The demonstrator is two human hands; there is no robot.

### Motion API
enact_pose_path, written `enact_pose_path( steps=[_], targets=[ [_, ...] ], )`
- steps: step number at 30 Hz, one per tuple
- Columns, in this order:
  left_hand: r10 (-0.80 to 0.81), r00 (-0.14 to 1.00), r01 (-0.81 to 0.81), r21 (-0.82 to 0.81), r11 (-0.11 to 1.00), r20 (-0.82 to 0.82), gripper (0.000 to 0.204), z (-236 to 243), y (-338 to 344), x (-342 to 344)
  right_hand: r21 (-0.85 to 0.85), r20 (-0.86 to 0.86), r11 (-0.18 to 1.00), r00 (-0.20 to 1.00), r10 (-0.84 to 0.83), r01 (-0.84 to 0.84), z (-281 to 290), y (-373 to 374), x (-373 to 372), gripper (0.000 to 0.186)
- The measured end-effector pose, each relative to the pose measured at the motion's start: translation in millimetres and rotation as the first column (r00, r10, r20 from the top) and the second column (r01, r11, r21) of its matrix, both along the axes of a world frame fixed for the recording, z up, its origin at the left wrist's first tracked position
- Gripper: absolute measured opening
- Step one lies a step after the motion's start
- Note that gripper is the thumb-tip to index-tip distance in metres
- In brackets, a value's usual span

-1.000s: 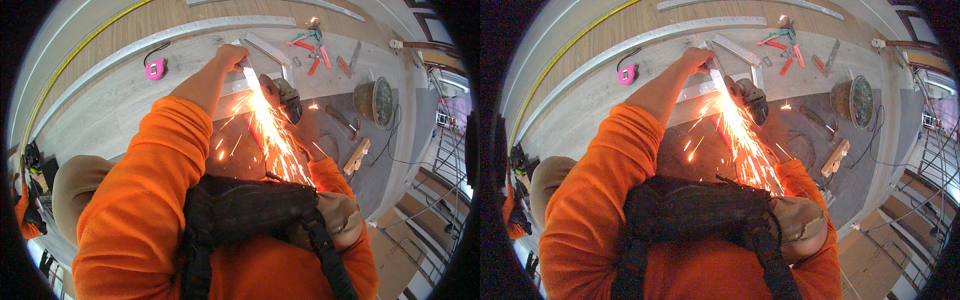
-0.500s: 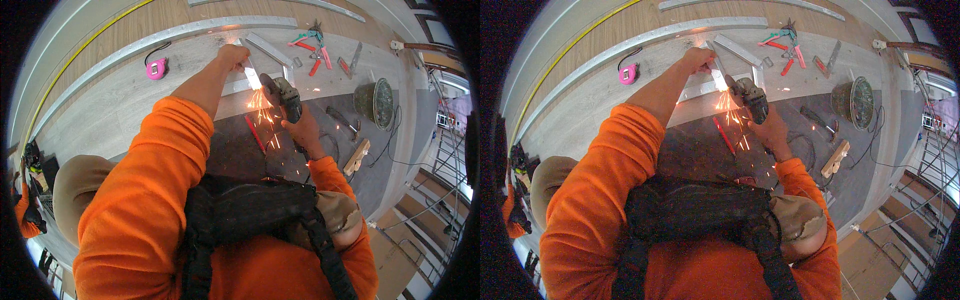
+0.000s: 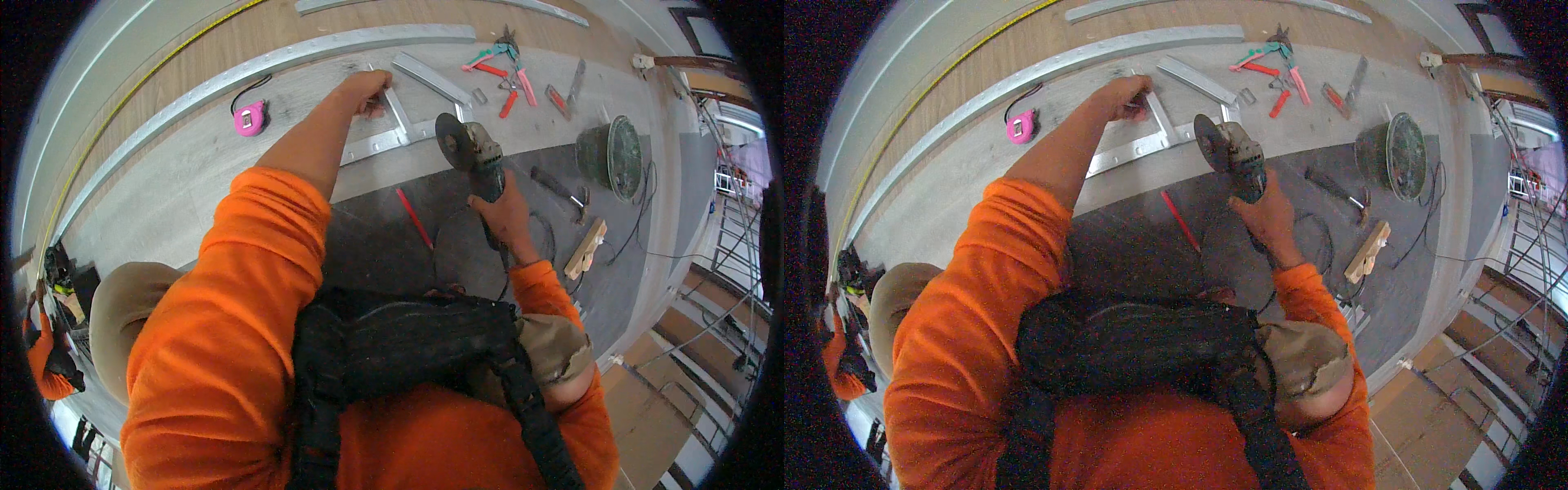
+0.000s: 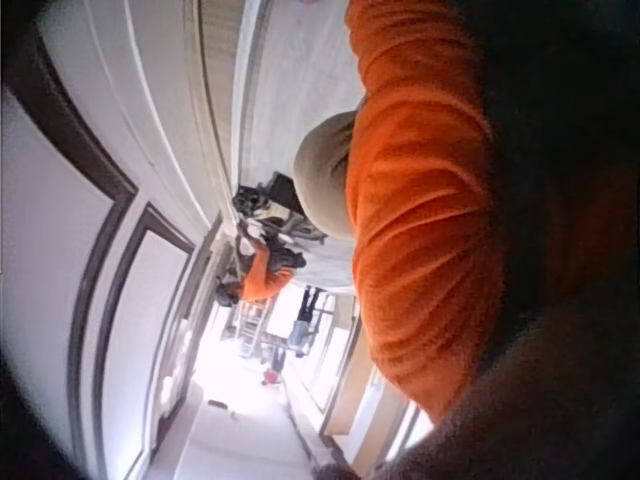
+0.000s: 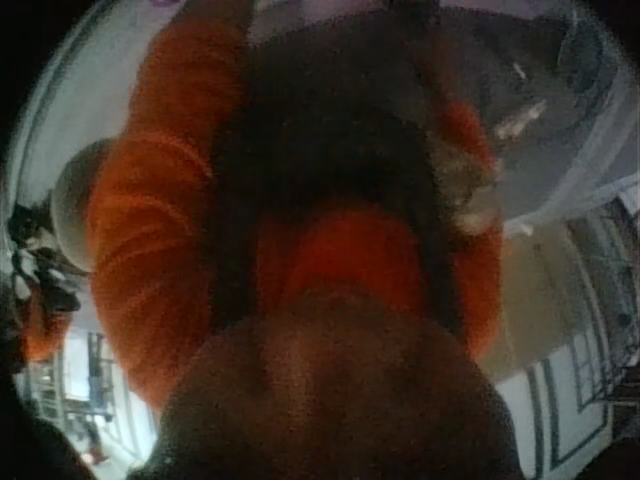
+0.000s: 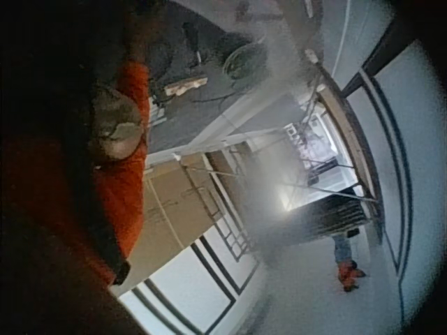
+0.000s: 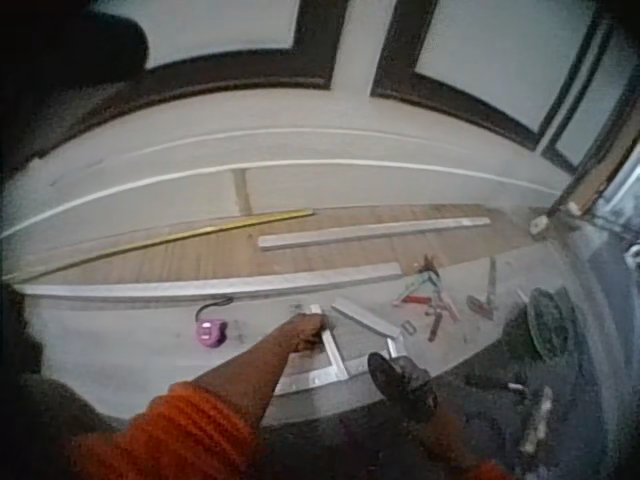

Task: The person measures a metal stud with a tape measure, marks it with a pencil, cuts it with an angle grinder, and then bends the cut edge with pliers.

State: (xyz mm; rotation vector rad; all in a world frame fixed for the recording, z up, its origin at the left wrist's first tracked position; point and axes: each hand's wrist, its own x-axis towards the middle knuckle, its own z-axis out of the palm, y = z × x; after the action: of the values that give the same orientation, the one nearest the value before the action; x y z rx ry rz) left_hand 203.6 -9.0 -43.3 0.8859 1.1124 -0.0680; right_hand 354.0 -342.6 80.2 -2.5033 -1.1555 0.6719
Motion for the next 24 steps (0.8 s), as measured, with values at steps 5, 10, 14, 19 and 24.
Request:
enact_pose_path(
  steps=[5, 10, 14, 19, 24],
  targets=[
    [0.024, 1.0, -0.023, 0.064, 0.998, -0.009, 0.022, 15, -12, 9, -0.057, -0.018, 0.998, 1.0, 0.021, -0.022, 1, -9, 7, 0.075],
    [-0.017, 0.997, 0.028, 0.158, 0.987, -0.072, 0.033, -3, -1, -7, -0.019, 0.024, 0.994, 0.994, 0.109, -0.109, -7, -3, -5, 0.076],
    [-0.128, 0.932, 0.286, 0.47, 0.835, -0.34, 0.059, 1, -12, 3, -0.013, 0.089, 0.994, 0.99, 0.107, -0.106, -8, -11, -2, 0.078],
    [-0.181, 0.816, 0.518, 0.554, 0.652, -0.55, 0.075, 31, -28, 39, -0.004, -0.011, 1.0, 1.0, -0.002, 0.002, -14, -27, 9, 0.08],
    [-0.199, 0.853, 0.48, 0.578, 0.659, -0.482, 0.067, 4, -19, 37, -0.04, -0.018, 0.998, 0.998, -0.059, 0.058, -2, -25, 5, 0.081]
  ],
)
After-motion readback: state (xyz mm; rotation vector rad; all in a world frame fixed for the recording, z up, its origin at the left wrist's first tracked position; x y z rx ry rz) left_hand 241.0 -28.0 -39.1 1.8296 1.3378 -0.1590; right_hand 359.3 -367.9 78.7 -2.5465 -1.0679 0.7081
